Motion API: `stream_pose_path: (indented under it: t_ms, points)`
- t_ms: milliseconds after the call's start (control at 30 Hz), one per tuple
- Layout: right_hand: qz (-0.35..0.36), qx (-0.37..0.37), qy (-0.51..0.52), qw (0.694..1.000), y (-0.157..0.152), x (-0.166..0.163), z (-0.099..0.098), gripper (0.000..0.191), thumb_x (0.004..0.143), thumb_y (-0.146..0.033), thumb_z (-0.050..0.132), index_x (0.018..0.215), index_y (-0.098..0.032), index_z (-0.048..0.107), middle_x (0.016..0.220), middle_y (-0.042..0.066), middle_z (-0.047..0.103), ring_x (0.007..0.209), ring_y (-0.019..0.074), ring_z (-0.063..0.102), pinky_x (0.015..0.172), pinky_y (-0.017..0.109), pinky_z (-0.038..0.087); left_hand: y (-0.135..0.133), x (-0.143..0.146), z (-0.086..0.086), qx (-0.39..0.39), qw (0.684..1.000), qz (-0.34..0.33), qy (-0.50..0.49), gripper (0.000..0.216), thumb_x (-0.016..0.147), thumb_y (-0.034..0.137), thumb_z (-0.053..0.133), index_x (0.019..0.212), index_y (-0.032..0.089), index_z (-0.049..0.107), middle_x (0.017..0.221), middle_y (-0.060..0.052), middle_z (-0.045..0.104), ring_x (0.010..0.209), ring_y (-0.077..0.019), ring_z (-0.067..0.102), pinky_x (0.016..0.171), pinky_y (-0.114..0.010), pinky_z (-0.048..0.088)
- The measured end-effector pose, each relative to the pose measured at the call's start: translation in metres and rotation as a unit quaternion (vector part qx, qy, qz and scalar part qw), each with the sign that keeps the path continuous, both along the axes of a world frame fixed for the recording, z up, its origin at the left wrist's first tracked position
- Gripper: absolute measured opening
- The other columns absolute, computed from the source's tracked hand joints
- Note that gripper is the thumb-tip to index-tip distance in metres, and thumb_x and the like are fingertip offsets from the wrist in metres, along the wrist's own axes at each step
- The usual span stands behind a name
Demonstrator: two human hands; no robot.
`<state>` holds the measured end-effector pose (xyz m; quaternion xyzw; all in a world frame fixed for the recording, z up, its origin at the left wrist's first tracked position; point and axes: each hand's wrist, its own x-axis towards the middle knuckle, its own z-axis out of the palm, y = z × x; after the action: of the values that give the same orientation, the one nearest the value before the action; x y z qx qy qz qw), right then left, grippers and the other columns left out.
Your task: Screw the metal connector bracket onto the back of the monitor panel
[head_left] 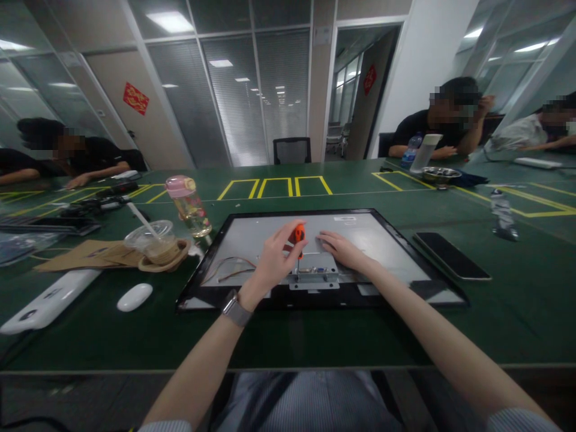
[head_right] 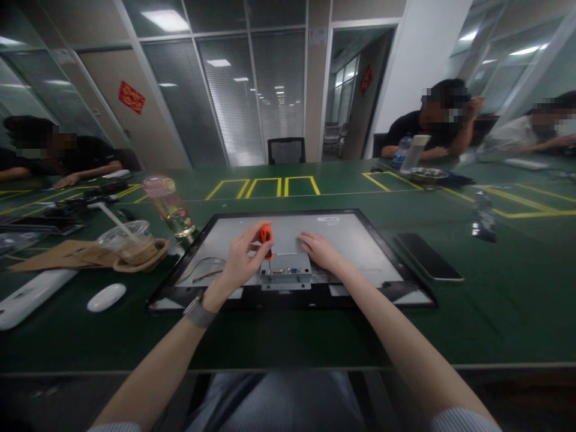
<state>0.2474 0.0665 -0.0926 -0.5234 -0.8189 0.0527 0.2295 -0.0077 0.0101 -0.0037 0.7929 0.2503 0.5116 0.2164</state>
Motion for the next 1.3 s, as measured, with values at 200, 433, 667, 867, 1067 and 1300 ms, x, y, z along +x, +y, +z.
stream_pose_path:
  t_ms: [200, 433, 667, 867, 1067, 1300]
  points:
    - [-0.004, 0.000, 0.001, 1.000, -0.005, -0.001, 0.004, 0.041, 0.097, -0.021, 0.043, 0.134, -0.020, 0.060, 0.144, 0.013, 0.058, 0.133, 0.0270, 0.055, 0.114, 0.050, 0.040, 0.005, 0.000, -0.005, -0.107, 0.988, -0.102, -0.049, 0.038, 0.102, 0.031, 0.043, 0.138, 0.022, 0.041, 0.104, -0.008, 0.065, 0.075, -0.0132, 0.070, 0.075, -0.029, 0.059]
    - [-0.009, -0.015, -0.007, 1.000, -0.019, 0.001, 0.009, 0.041, 0.096, -0.022, 0.044, 0.134, -0.018, 0.061, 0.144, 0.015, 0.058, 0.131, 0.0290, 0.056, 0.112, 0.049, 0.042, 0.010, -0.003, -0.009, -0.069, 0.989, 0.009, -0.129, 0.026, 0.089, 0.033, 0.067, 0.111, 0.021, 0.062, 0.094, -0.002, 0.060, 0.086, -0.0137, 0.062, 0.084, -0.028, 0.053]
    - [-0.012, -0.016, -0.041, 0.999, -0.025, -0.001, 0.016, 0.041, 0.097, -0.021, 0.044, 0.133, -0.016, 0.062, 0.143, 0.016, 0.058, 0.130, 0.0299, 0.057, 0.111, 0.048, 0.044, 0.000, -0.005, -0.001, -0.117, 0.983, -0.049, -0.133, 0.030, 0.099, 0.035, 0.049, 0.123, 0.022, 0.059, 0.098, -0.005, 0.065, 0.081, -0.0134, 0.066, 0.074, -0.027, 0.056]
    - [-0.012, -0.012, -0.060, 0.998, -0.026, -0.004, 0.018, 0.042, 0.098, -0.019, 0.041, 0.135, -0.012, 0.060, 0.143, 0.020, 0.056, 0.130, 0.0316, 0.057, 0.111, 0.050, 0.043, 0.001, -0.008, 0.002, -0.122, 0.978, -0.062, -0.156, 0.029, 0.099, 0.035, 0.047, 0.116, 0.019, 0.064, 0.117, -0.011, 0.069, 0.101, -0.0187, 0.069, 0.091, -0.035, 0.056]
    - [-0.014, -0.008, -0.070, 0.997, -0.027, -0.004, 0.017, 0.043, 0.098, -0.019, 0.040, 0.136, -0.014, 0.059, 0.144, 0.019, 0.057, 0.131, 0.0302, 0.057, 0.111, 0.049, 0.043, 0.003, -0.009, 0.006, -0.132, 0.980, -0.024, -0.145, 0.022, 0.089, 0.033, 0.065, 0.106, 0.020, 0.070, 0.092, -0.004, 0.069, 0.078, -0.0141, 0.067, 0.076, -0.028, 0.056]
    - [-0.014, 0.002, -0.080, 0.997, -0.028, -0.004, 0.017, 0.042, 0.099, -0.021, 0.038, 0.135, -0.018, 0.059, 0.142, 0.017, 0.059, 0.129, 0.0292, 0.058, 0.110, 0.049, 0.044, 0.002, -0.010, 0.006, -0.097, 0.982, -0.008, -0.161, 0.027, 0.096, 0.031, 0.050, 0.110, 0.019, 0.071, 0.089, -0.005, 0.068, 0.087, -0.0161, 0.065, 0.086, -0.032, 0.054]
